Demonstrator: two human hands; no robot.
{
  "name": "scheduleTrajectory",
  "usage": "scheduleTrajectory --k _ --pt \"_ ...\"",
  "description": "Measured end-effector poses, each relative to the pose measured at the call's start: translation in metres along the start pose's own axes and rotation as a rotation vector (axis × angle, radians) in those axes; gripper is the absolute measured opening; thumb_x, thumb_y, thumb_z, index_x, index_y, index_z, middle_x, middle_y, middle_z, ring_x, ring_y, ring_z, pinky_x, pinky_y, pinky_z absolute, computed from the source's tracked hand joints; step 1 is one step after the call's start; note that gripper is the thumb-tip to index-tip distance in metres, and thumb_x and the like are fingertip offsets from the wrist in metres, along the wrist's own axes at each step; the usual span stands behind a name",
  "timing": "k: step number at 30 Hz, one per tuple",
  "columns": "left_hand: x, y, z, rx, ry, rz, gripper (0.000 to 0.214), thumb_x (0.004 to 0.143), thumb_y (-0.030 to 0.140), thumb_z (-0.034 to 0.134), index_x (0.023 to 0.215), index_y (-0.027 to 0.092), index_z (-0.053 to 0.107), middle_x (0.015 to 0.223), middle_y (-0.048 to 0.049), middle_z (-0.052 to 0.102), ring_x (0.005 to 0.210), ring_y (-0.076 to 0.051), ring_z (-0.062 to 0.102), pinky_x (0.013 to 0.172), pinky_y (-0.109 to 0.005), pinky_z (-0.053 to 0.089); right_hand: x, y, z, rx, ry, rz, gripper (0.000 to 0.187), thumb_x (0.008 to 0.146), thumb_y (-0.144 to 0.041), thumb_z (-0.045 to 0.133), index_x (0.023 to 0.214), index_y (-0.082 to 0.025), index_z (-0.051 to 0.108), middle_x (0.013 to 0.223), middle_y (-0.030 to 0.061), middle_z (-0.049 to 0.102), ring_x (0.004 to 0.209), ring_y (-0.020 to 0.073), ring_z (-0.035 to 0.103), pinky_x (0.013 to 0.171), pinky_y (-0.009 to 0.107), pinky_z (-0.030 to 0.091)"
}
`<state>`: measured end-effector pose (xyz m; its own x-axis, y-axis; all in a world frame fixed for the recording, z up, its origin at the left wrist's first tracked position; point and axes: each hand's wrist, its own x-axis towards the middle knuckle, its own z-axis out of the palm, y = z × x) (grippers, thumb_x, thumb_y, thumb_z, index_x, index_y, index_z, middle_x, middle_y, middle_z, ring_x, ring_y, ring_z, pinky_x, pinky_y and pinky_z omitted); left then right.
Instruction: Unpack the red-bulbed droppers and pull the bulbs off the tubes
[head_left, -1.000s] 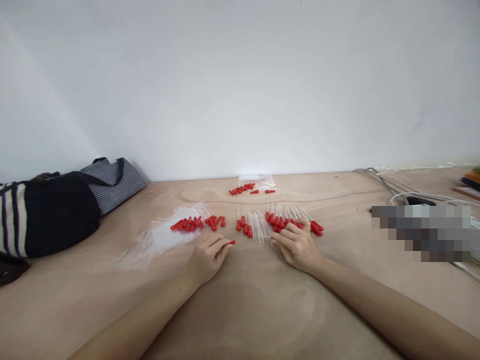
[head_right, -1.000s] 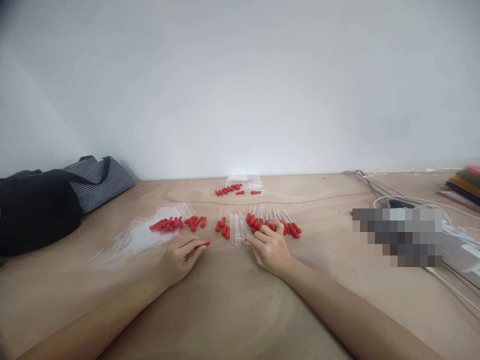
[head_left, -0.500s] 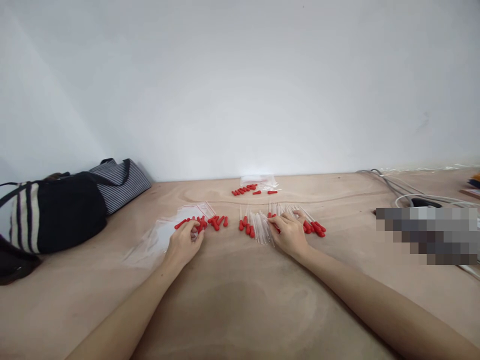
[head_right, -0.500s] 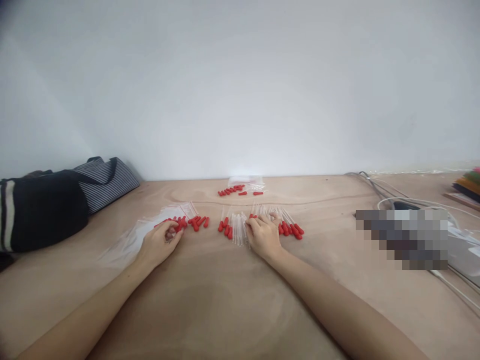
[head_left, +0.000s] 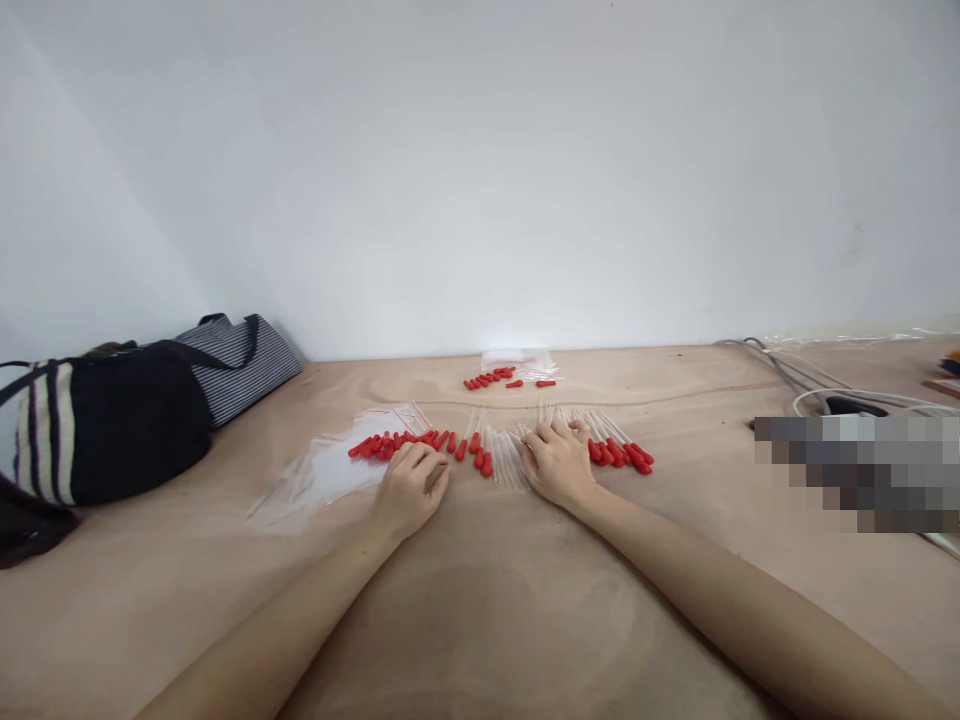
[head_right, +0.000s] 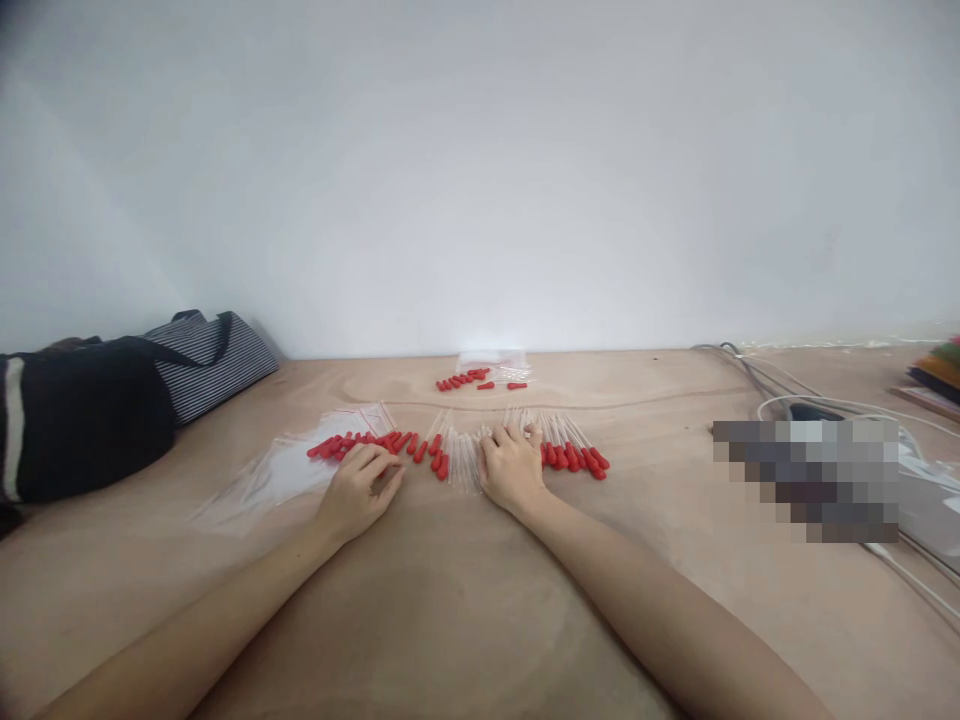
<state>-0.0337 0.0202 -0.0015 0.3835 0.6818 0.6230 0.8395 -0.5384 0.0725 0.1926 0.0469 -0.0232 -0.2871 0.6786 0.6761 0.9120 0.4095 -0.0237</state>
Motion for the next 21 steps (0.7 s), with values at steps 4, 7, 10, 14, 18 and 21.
scheduleTrajectory --k 4,7,10,14,18,21 --pt "0.009 0.01 0.007 -0.038 0.004 0.009 0.013 0.08 0.023 0.047 0.079 0.018 0.059 0.078 -0.0054 0.059 0.08 -0.02 0.051 0.074 -0.033 0.042 0.002 -0.002 -0.002 0.051 -0.012 0.024 0.021 0.081 -0.024 0.044 0.072 -0.02 0.063 0.07 0.0031 0.061 0.074 0.0166 0.046 0.08 0.039 0.016" --pt "0.015 0.014 0.014 -0.002 -0.012 -0.016 0.013 0.08 0.023 0.048 0.081 0.018 0.06 0.082 -0.0057 0.061 0.086 -0.022 0.052 0.076 -0.035 0.04 0.0 0.003 -0.011 0.135 0.01 0.055 0.023 0.083 -0.024 0.042 0.079 -0.021 0.064 0.071 0.0023 0.062 0.074 0.0155 0.048 0.078 0.036 0.018" --pt "0.018 0.015 0.017 0.029 -0.052 -0.015 0.014 0.081 0.025 0.047 0.083 0.02 0.06 0.085 -0.005 0.062 0.088 -0.022 0.052 0.079 -0.036 0.037 -0.01 0.017 -0.027 0.226 0.014 0.068 0.023 0.084 -0.029 0.042 0.083 -0.022 0.064 0.071 0.0011 0.063 0.072 0.0143 0.05 0.076 0.034 0.02" --pt "0.017 0.014 0.015 0.061 -0.098 0.009 0.021 0.079 0.038 0.051 0.086 0.021 0.061 0.086 -0.0047 0.063 0.086 -0.023 0.052 0.078 -0.038 0.034 -0.032 0.039 -0.05 0.266 -0.159 -0.077 0.033 0.078 -0.048 0.049 0.095 -0.021 0.06 0.072 0.0008 0.063 0.07 0.0146 0.052 0.071 0.031 0.024" --pt "0.017 0.014 0.013 0.08 -0.132 0.014 0.026 0.077 0.043 0.053 0.09 0.022 0.061 0.087 -0.0049 0.064 0.083 -0.023 0.053 0.075 -0.037 0.032 -0.043 0.051 -0.06 0.28 -0.298 -0.082 0.052 0.071 -0.059 0.052 0.109 -0.022 0.055 0.079 0.0028 0.064 0.074 0.0173 0.052 0.072 0.033 0.025" --pt "0.017 0.014 0.015 0.083 -0.129 0.017 0.023 0.079 0.039 0.052 0.089 0.021 0.061 0.084 -0.0043 0.064 0.081 -0.022 0.053 0.075 -0.037 0.031 -0.041 0.049 -0.059 0.378 -0.378 -0.036 0.05 0.074 -0.056 0.052 0.111 -0.022 0.054 0.077 0.0024 0.064 0.075 0.0173 0.053 0.075 0.035 0.025"
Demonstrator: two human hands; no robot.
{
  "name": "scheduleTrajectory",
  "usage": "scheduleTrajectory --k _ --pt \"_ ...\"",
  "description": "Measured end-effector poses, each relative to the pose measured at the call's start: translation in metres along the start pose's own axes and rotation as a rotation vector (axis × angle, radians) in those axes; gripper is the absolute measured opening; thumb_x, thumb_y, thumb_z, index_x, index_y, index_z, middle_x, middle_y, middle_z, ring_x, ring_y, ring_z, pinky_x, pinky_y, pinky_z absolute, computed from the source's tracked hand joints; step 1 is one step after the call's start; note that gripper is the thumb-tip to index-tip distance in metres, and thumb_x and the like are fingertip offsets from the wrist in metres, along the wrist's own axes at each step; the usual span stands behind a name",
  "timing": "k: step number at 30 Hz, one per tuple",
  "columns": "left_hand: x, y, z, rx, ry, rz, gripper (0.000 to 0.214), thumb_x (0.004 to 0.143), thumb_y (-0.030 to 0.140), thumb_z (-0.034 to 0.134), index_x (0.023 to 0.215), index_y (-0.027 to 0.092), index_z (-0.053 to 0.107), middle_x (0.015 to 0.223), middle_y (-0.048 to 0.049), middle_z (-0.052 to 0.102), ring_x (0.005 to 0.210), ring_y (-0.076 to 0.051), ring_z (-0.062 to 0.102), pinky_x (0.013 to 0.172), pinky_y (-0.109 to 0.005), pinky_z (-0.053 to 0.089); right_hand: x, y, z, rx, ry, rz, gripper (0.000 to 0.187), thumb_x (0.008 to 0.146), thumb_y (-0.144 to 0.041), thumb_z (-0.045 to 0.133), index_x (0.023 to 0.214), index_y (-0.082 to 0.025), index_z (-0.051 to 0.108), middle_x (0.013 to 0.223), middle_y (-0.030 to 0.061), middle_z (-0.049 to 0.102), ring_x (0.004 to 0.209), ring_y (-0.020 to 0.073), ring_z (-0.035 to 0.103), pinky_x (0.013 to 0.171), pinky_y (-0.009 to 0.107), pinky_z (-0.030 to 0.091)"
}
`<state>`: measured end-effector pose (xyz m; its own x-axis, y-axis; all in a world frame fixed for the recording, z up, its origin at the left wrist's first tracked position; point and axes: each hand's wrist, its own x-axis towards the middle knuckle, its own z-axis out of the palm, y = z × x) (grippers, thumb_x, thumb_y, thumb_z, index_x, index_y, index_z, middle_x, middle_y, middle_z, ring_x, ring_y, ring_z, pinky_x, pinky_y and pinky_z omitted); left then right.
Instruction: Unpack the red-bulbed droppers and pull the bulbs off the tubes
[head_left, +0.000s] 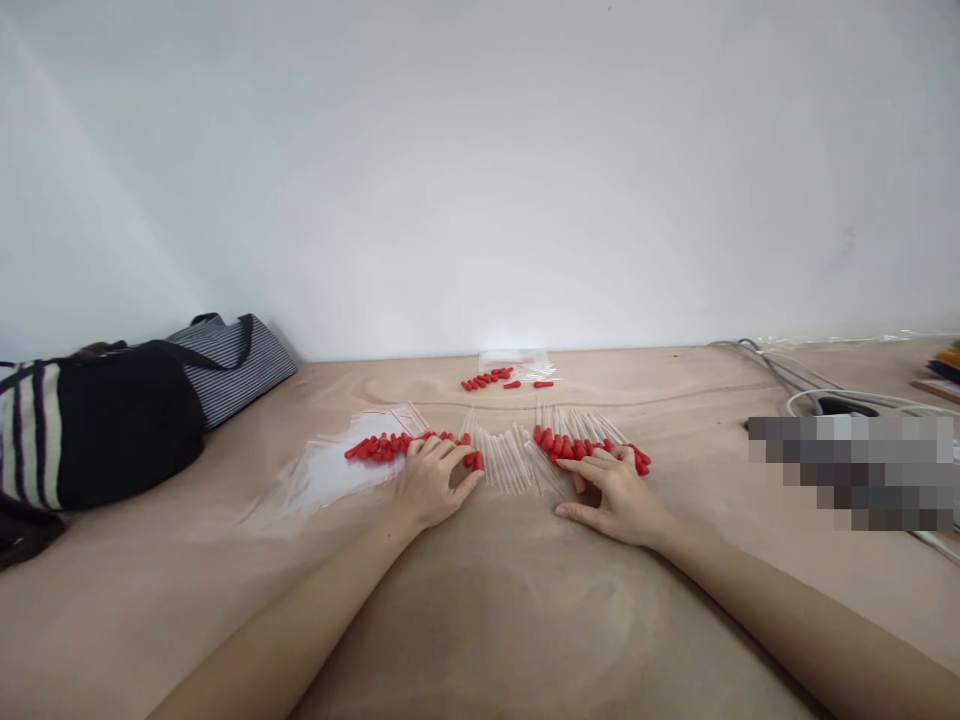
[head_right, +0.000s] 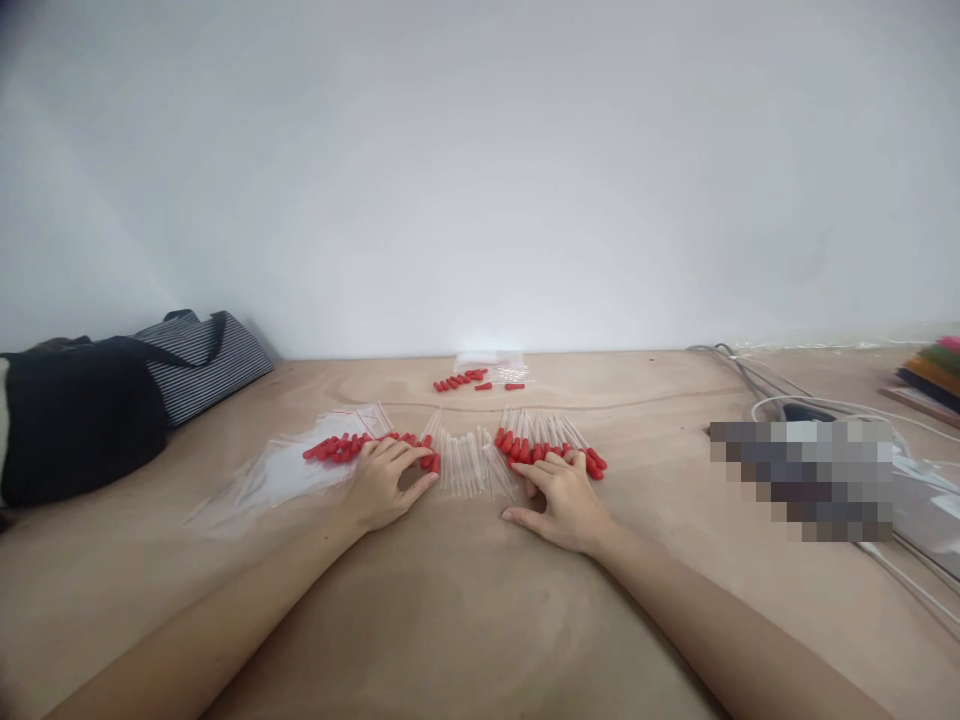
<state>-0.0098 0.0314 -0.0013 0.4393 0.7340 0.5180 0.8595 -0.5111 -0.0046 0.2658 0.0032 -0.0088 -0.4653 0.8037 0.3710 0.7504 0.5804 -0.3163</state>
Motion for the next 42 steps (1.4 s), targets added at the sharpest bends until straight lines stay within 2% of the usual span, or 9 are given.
scheduleTrajectory --k 6,12,19,25,29,31,34,38,42 --pt "-0.001 -0.001 0.002 -0.035 0.02 0.031 0.021 0.076 0.04 0.056 0.085 0.021 0.06 0.081 -0.0028 0.064 0.079 -0.021 0.052 0.075 -0.036 0.03 0.015 -0.009 0.013 0.054 0.024 0.027 0.03 0.077 -0.045 0.055 0.098 -0.024 0.06 0.076 0.0019 0.065 0.076 0.0178 0.052 0.075 0.036 0.023" --pt "0.002 0.001 0.002 -0.014 0.015 0.007 0.025 0.075 0.043 0.057 0.071 0.018 0.053 0.069 -0.0007 0.06 0.072 -0.019 0.051 0.071 -0.034 0.029 0.032 -0.019 0.029 0.05 0.114 0.122 0.029 0.074 -0.044 0.06 0.092 -0.022 0.062 0.072 0.0016 0.066 0.073 0.0177 0.055 0.074 0.035 0.023" --pt "0.003 0.002 0.003 0.025 0.033 0.038 0.025 0.077 0.034 0.054 0.059 0.018 0.049 0.063 -0.0005 0.058 0.066 -0.017 0.05 0.07 -0.034 0.03 0.034 -0.024 0.035 0.033 0.243 0.082 0.024 0.074 -0.04 0.061 0.089 -0.021 0.063 0.068 -0.0002 0.066 0.073 0.0162 0.055 0.079 0.035 0.021" --pt "0.0 0.004 0.003 0.074 0.172 0.004 0.022 0.078 0.023 0.047 0.057 0.017 0.048 0.058 -0.0009 0.055 0.062 -0.016 0.049 0.065 -0.033 0.03 0.026 -0.024 0.033 0.043 0.373 0.014 0.02 0.078 -0.038 0.056 0.083 -0.02 0.064 0.063 -0.0017 0.063 0.066 0.0124 0.053 0.077 0.033 0.021" --pt "-0.005 0.007 -0.006 0.056 0.298 -0.016 0.023 0.08 0.022 0.045 0.059 0.017 0.05 0.057 -0.0011 0.054 0.063 -0.017 0.049 0.064 -0.032 0.031 0.025 -0.021 0.034 -0.004 0.441 -0.005 0.018 0.08 -0.035 0.053 0.08 -0.021 0.064 0.062 -0.0023 0.061 0.064 0.0115 0.051 0.076 0.032 0.021" --pt "-0.008 0.009 -0.012 0.018 0.335 0.016 0.021 0.081 0.022 0.045 0.061 0.017 0.052 0.058 -0.0013 0.054 0.064 -0.017 0.049 0.065 -0.032 0.031 0.023 -0.02 0.034 -0.065 0.507 -0.021 0.018 0.08 -0.035 0.053 0.083 -0.021 0.064 0.065 -0.0013 0.061 0.067 0.0122 0.052 0.076 0.032 0.022" --pt "-0.014 0.016 -0.02 -0.057 0.314 0.138 0.018 0.081 0.021 0.047 0.066 0.017 0.054 0.061 -0.0012 0.056 0.065 -0.016 0.048 0.065 -0.031 0.031 0.018 -0.022 0.029 -0.206 0.621 -0.091 0.023 0.079 -0.035 0.054 0.096 -0.021 0.062 0.081 0.0026 0.064 0.078 0.0148 0.053 0.078 0.033 0.023" --pt "-0.019 0.029 -0.021 -0.123 0.262 0.339 0.012 0.08 0.018 0.049 0.07 0.018 0.055 0.063 0.0 0.058 0.064 -0.014 0.048 0.066 -0.031 0.031 0.009 -0.029 0.022 -0.348 0.632 -0.302 0.029 0.079 -0.033 0.056 0.108 -0.028 0.057 0.1 0.001 0.063 0.091 0.0153 0.053 0.089 0.036 0.019" --pt "-0.02 0.039 -0.017 -0.137 0.276 0.423 0.012 0.08 0.017 0.049 0.072 0.018 0.056 0.065 0.0 0.06 0.066 -0.014 0.048 0.07 -0.033 0.032 0.005 -0.031 0.023 -0.374 0.56 -0.446 0.02 0.083 -0.025 0.052 0.1 -0.032 0.06 0.081 -0.0051 0.066 0.087 0.0116 0.053 0.094 0.037 0.01"
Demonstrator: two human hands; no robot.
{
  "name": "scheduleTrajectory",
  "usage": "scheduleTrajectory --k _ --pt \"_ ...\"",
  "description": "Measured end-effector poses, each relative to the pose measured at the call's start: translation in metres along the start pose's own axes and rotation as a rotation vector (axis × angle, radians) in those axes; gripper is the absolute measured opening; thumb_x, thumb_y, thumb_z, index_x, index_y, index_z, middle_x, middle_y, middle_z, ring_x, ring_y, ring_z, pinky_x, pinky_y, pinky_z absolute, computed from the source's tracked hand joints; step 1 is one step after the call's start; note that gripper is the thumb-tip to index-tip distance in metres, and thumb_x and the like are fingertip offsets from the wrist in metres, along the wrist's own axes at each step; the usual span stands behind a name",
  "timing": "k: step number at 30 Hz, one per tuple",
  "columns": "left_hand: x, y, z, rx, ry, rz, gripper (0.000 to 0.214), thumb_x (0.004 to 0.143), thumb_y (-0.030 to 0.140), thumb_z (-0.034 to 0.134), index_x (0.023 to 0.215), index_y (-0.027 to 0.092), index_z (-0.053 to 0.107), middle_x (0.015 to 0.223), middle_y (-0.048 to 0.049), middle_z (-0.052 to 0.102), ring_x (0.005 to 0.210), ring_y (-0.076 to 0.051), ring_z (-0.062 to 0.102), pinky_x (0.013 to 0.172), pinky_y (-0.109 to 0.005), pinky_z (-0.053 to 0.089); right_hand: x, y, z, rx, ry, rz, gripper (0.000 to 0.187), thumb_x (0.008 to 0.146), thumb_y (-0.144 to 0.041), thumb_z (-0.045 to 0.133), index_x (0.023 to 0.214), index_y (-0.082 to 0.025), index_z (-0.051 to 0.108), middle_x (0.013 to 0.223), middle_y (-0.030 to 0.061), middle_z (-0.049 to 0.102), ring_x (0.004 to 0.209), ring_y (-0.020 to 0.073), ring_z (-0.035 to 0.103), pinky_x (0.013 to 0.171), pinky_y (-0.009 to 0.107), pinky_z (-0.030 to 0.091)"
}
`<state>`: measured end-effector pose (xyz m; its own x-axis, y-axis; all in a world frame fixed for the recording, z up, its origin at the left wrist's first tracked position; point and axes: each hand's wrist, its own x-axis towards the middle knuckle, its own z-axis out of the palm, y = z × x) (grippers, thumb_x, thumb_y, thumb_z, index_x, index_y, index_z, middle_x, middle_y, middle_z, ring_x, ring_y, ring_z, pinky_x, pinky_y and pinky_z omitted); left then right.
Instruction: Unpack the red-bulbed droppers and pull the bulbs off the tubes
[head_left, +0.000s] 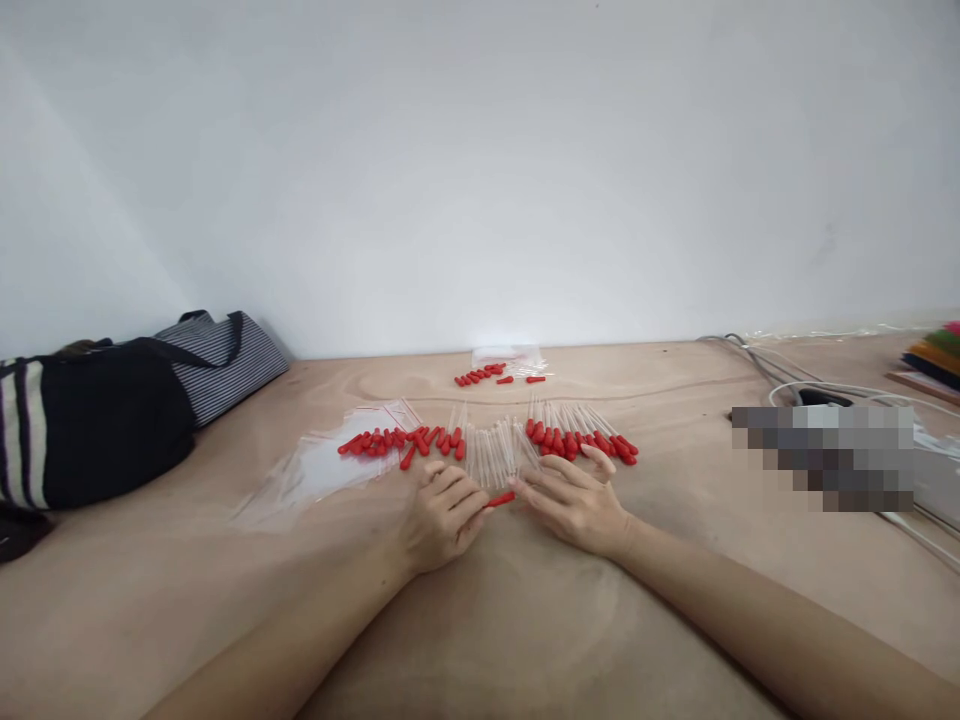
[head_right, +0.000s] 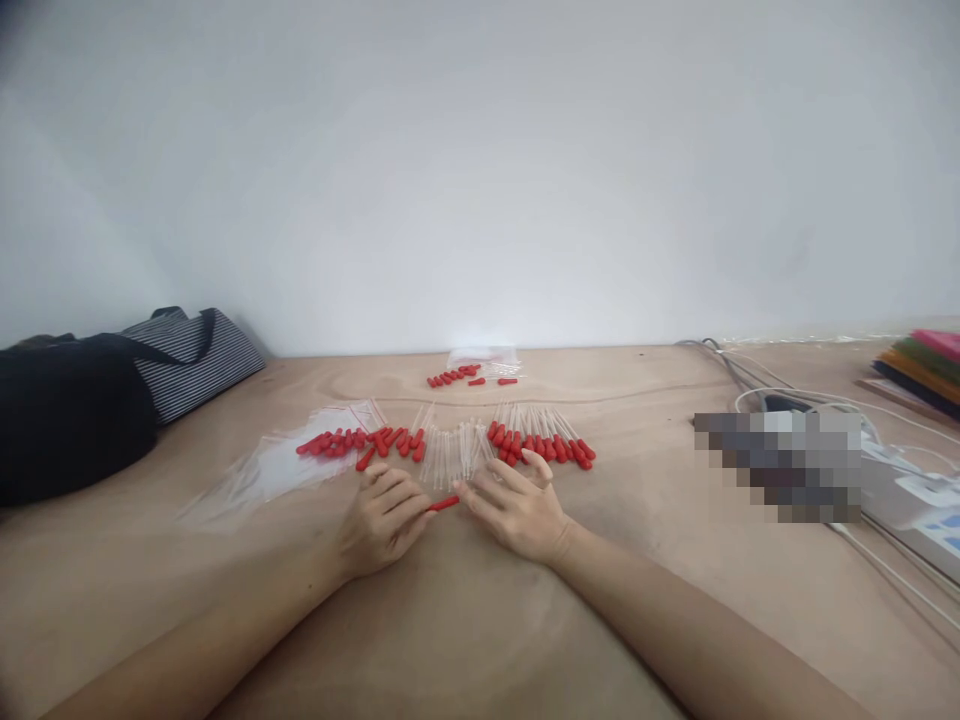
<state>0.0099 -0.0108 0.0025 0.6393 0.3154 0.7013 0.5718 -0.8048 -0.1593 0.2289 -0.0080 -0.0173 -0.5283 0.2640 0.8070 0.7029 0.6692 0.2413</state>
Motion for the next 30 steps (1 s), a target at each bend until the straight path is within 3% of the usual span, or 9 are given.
scheduleTrajectory --k 3,6,9,13,30 --pt "0.003 0.002 0.002 0.001 -0.02 -0.005 0.012 0.081 0.02 0.049 0.073 0.018 0.058 0.067 -0.0004 0.062 0.068 -0.015 0.05 0.073 -0.034 0.032 -0.001 -0.001 0.002 0.026 -0.135 0.055 0.022 0.087 -0.02 0.043 0.093 -0.03 0.062 0.06 -0.0059 0.061 0.073 0.0098 0.051 0.093 0.037 0.013" --pt "0.007 0.003 0.005 0.005 -0.052 -0.075 0.015 0.08 0.031 0.053 0.083 0.018 0.061 0.076 -0.0023 0.065 0.075 -0.017 0.052 0.074 -0.035 0.032 0.0 -0.001 0.003 0.046 -0.237 0.101 0.025 0.088 -0.023 0.04 0.089 -0.03 0.063 0.055 -0.0048 0.058 0.066 0.0101 0.048 0.092 0.037 0.014" --pt "0.009 0.004 0.011 -0.005 -0.073 -0.087 0.016 0.082 0.031 0.052 0.088 0.02 0.062 0.076 -0.0013 0.065 0.074 -0.016 0.052 0.073 -0.034 0.032 0.002 -0.002 0.002 0.062 -0.234 0.095 0.022 0.086 -0.025 0.042 0.084 -0.028 0.064 0.054 -0.0037 0.056 0.066 0.0105 0.045 0.09 0.036 0.014" --pt "0.009 0.006 0.017 -0.006 -0.1 -0.053 0.018 0.085 0.022 0.048 0.074 0.019 0.061 0.063 0.0008 0.062 0.066 -0.013 0.05 0.071 -0.033 0.03 0.002 -0.002 0.001 0.066 -0.218 0.081 0.022 0.082 -0.016 0.043 0.075 -0.025 0.062 0.051 -0.004 0.052 0.063 0.0103 0.042 0.086 0.036 0.015" --pt "0.003 0.006 0.014 -0.009 -0.093 -0.011 0.019 0.083 0.01 0.042 0.077 0.018 0.058 0.061 0.0015 0.06 0.065 -0.013 0.05 0.069 -0.033 0.028 0.003 -0.002 0.0 0.181 -0.219 0.087 0.021 0.083 -0.025 0.044 0.069 -0.022 0.06 0.049 -0.0037 0.052 0.063 0.0113 0.041 0.08 0.036 0.017"
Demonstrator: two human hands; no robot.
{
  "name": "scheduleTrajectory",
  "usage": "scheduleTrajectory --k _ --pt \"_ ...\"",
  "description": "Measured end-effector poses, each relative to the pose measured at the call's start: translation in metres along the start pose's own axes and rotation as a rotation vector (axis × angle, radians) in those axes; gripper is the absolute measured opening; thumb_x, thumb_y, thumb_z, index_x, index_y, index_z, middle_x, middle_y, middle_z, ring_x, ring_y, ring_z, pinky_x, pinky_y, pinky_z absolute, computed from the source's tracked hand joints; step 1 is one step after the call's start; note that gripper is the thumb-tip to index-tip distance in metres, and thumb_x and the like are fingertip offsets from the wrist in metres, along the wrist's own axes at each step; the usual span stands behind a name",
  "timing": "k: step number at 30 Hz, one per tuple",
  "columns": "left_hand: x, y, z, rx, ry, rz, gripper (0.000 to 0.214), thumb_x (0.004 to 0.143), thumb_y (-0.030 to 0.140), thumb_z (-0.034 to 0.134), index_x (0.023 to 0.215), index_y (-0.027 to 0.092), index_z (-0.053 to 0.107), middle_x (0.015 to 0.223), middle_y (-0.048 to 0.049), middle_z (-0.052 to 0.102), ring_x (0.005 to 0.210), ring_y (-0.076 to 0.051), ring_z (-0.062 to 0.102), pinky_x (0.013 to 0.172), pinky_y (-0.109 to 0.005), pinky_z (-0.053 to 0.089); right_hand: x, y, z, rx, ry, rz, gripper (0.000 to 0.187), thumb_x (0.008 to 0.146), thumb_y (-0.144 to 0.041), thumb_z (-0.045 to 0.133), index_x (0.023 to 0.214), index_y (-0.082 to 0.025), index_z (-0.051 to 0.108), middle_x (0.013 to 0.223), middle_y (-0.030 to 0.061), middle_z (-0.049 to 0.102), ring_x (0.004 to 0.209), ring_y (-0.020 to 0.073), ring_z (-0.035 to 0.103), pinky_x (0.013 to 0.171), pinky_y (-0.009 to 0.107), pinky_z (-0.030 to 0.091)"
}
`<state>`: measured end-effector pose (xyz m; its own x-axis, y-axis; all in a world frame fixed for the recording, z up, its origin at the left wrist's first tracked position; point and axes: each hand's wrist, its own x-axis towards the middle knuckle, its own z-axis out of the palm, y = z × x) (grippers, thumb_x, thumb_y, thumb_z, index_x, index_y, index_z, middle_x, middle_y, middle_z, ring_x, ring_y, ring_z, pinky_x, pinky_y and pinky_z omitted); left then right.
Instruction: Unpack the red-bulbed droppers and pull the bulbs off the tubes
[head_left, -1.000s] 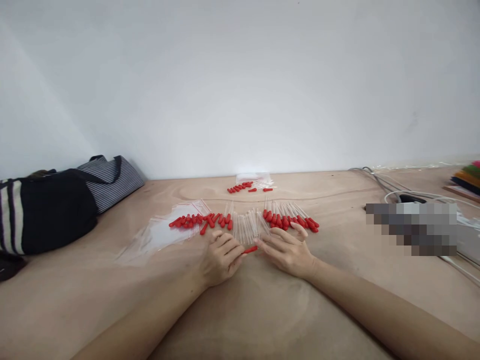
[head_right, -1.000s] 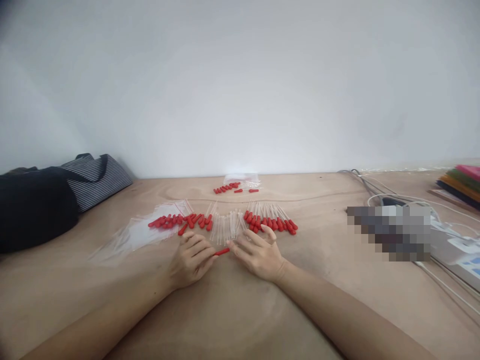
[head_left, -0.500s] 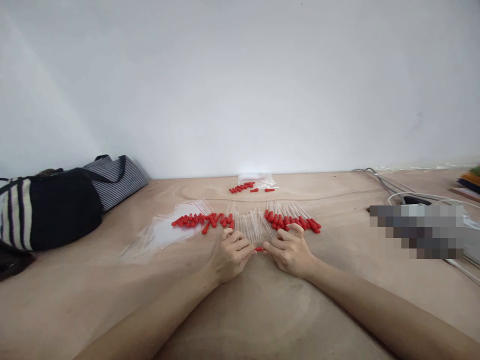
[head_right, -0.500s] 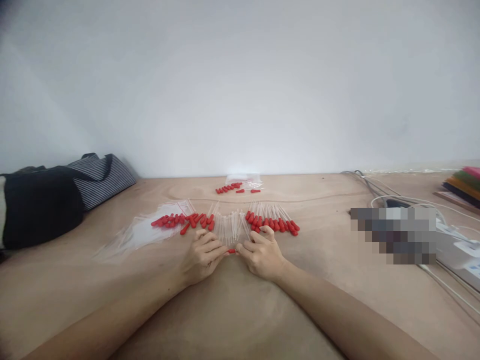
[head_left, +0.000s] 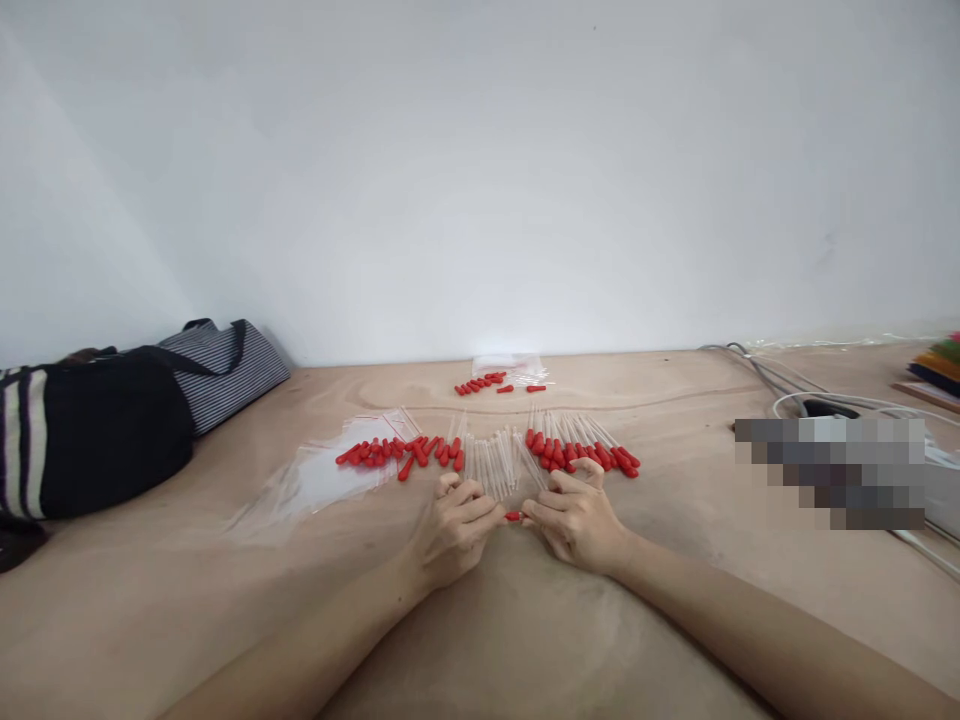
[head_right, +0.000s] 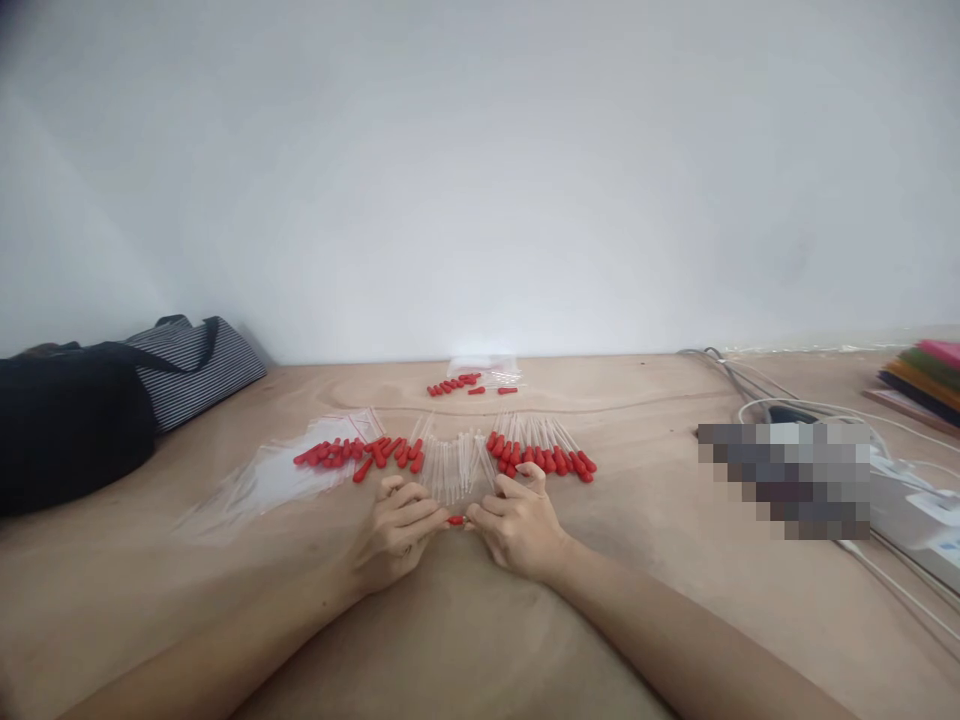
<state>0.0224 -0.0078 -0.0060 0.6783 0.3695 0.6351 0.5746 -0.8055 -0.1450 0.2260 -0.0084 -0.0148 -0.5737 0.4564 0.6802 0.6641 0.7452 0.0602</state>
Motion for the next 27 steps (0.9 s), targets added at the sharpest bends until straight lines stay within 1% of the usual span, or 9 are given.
scheduleTrajectory --k 8,11,14,16,19,21,24,26,27 --pt "0.0 0.002 -0.002 0.005 0.017 -0.012 0.021 0.083 0.009 0.041 0.078 0.018 0.059 0.063 0.001 0.061 0.067 -0.013 0.052 0.069 -0.033 0.029 -0.001 -0.001 0.0 -0.033 0.027 -0.013 0.021 0.083 -0.024 0.044 0.07 -0.023 0.06 0.049 -0.0038 0.052 0.064 0.0115 0.041 0.083 0.036 0.016" --pt "-0.002 -0.002 -0.004 -0.008 0.039 -0.059 0.021 0.085 0.013 0.041 0.075 0.018 0.059 0.061 0.0013 0.061 0.064 -0.013 0.051 0.067 -0.033 0.03 -0.003 0.0 -0.002 -0.03 0.044 0.017 0.021 0.084 -0.024 0.044 0.069 -0.022 0.059 0.049 -0.004 0.052 0.064 0.0112 0.041 0.084 0.036 0.017" --pt "-0.006 -0.007 -0.006 -0.035 0.08 -0.15 0.019 0.086 0.017 0.045 0.074 0.019 0.059 0.062 0.0007 0.061 0.062 -0.013 0.051 0.065 -0.031 0.034 -0.006 0.003 -0.003 -0.025 0.062 0.085 0.02 0.083 -0.025 0.045 0.074 -0.023 0.062 0.052 -0.0035 0.053 0.065 0.0116 0.042 0.083 0.037 0.018" --pt "-0.008 -0.009 -0.007 -0.095 0.085 -0.211 0.017 0.086 0.019 0.044 0.079 0.019 0.06 0.069 -0.001 0.062 0.065 -0.013 0.053 0.065 -0.029 0.039 -0.007 0.004 -0.003 -0.034 0.066 0.108 0.02 0.083 -0.023 0.044 0.086 -0.023 0.063 0.059 -0.0019 0.057 0.067 0.0125 0.044 0.082 0.037 0.019" --pt "-0.011 -0.013 -0.009 -0.206 0.084 -0.311 0.018 0.086 0.019 0.042 0.091 0.019 0.059 0.08 -0.0041 0.06 0.074 -0.014 0.056 0.067 -0.026 0.046 -0.009 0.006 0.002 -0.067 0.041 0.133 0.033 0.08 -0.015 0.04 0.108 -0.02 0.058 0.072 0.0022 0.061 0.071 0.0142 0.047 0.083 0.037 0.021" --pt "-0.015 -0.019 -0.014 -0.206 0.103 -0.385 0.022 0.086 0.019 0.04 0.098 0.018 0.058 0.083 -0.0055 0.059 0.078 -0.015 0.057 0.07 -0.027 0.047 -0.008 0.007 0.005 -0.083 0.03 0.165 0.038 0.079 -0.012 0.039 0.113 -0.018 0.054 0.076 0.0036 0.062 0.074 0.0147 0.049 0.084 0.037 0.021" --pt "-0.027 -0.039 -0.029 -0.098 0.151 -0.527 0.024 0.083 0.023 0.041 0.1 0.018 0.058 0.086 -0.0068 0.057 0.079 -0.017 0.057 0.071 -0.03 0.048 -0.003 0.008 0.01 -0.082 0.067 0.212 0.034 0.08 -0.012 0.039 0.108 -0.02 0.058 0.074 0.0023 0.064 0.074 0.0143 0.051 0.087 0.038 0.017" --pt "-0.039 -0.056 -0.041 -0.042 0.172 -0.679 0.023 0.08 0.029 0.044 0.096 0.019 0.057 0.085 -0.0065 0.058 0.074 -0.018 0.058 0.068 -0.031 0.049 0.005 0.009 0.012 -0.074 0.098 0.258 0.029 0.081 -0.012 0.04 0.098 -0.022 0.061 0.07 0.0008 0.065 0.073 0.0138 0.051 0.088 0.039 0.016" --pt "-0.045 -0.064 -0.047 -0.047 0.175 -0.771 0.023 0.077 0.031 0.046 0.094 0.018 0.055 0.082 -0.0049 0.058 0.068 -0.017 0.059 0.064 -0.03 0.05 0.01 0.01 0.012 -0.072 0.104 0.289 0.026 0.082 -0.013 0.04 0.092 -0.022 0.063 0.069 0.0003 0.065 0.073 0.0138 0.051 0.088 0.039 0.015"
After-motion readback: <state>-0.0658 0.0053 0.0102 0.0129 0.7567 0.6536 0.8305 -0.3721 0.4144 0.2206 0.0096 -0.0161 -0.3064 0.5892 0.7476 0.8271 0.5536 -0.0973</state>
